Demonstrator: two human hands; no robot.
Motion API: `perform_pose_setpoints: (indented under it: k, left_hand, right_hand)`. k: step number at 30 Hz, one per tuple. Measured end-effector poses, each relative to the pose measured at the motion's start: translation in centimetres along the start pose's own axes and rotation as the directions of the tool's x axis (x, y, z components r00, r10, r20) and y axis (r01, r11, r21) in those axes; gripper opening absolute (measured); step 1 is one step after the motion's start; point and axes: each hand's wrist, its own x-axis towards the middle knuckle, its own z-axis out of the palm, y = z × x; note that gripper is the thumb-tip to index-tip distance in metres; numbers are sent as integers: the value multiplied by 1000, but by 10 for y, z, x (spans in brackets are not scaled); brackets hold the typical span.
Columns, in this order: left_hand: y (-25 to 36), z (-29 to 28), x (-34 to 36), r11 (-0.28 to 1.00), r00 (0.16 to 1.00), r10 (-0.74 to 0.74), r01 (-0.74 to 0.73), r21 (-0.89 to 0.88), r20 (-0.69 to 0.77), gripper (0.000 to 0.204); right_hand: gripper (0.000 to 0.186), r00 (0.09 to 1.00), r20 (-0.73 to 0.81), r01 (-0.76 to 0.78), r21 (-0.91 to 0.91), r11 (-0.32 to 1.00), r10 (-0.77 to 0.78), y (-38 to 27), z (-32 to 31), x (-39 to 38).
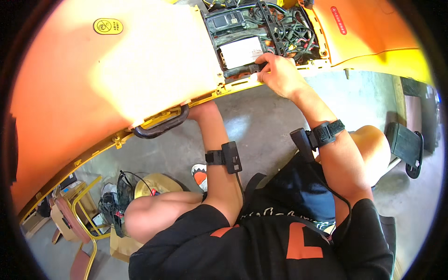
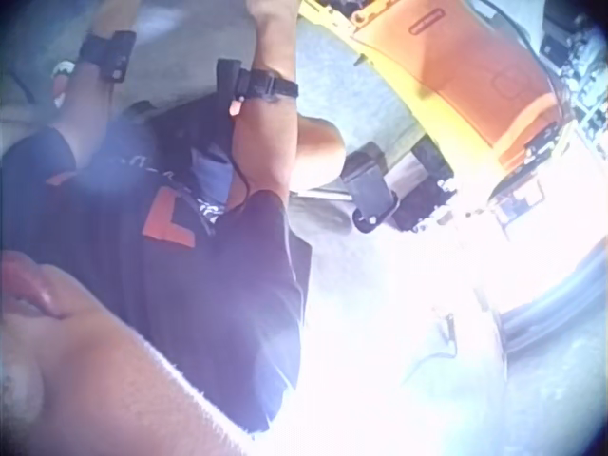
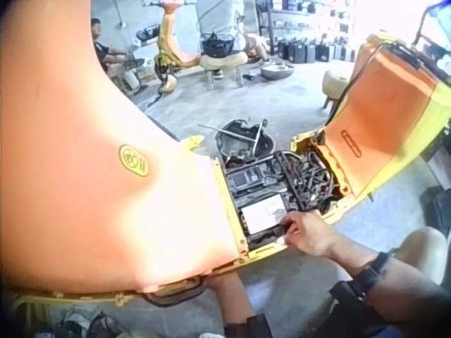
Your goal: Disconnecting battery and electrical wiring from a scooter, then using a power drill on a separate component.
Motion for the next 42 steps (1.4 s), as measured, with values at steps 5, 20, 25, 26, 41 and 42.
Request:
perform_pose_setpoints:
  k: [5, 20, 25, 26, 41, 42]
  left_hand:
    - [-11, -5, 0, 1000, 1000, 9, -9, -5, -25, 58]
    - [-13, 8, -2, 982, 990, 137, -132, 138, -24, 43]
    - [-13, 11, -4, 987, 992, 110, -101, 128, -67, 41]
    - [-12, 16, -7, 983, 990, 125, -113, 146, -73, 41]
    - [-3, 23, -17, 986, 978, 87, -59, 154, -188, 46]
    - [-2, 23, -18, 990, 980, 87, -64, 129, -177, 47]
  right_hand:
    - [37, 997, -70, -28, -173, 985, 16, 2, 3, -1]
    - [44, 974, 220, 59, -488, 871, 58, -11, -8, 8]
    - [41, 981, 191, 100, -425, 899, -19, -6, -7, 5]
    - [42, 982, 190, 73, -420, 905, 9, -8, -8, 5]
    - [44, 990, 134, 94, -393, 915, -45, -1, -2, 3]
    - [44, 990, 131, 95, -396, 913, -46, -1, -2, 3]
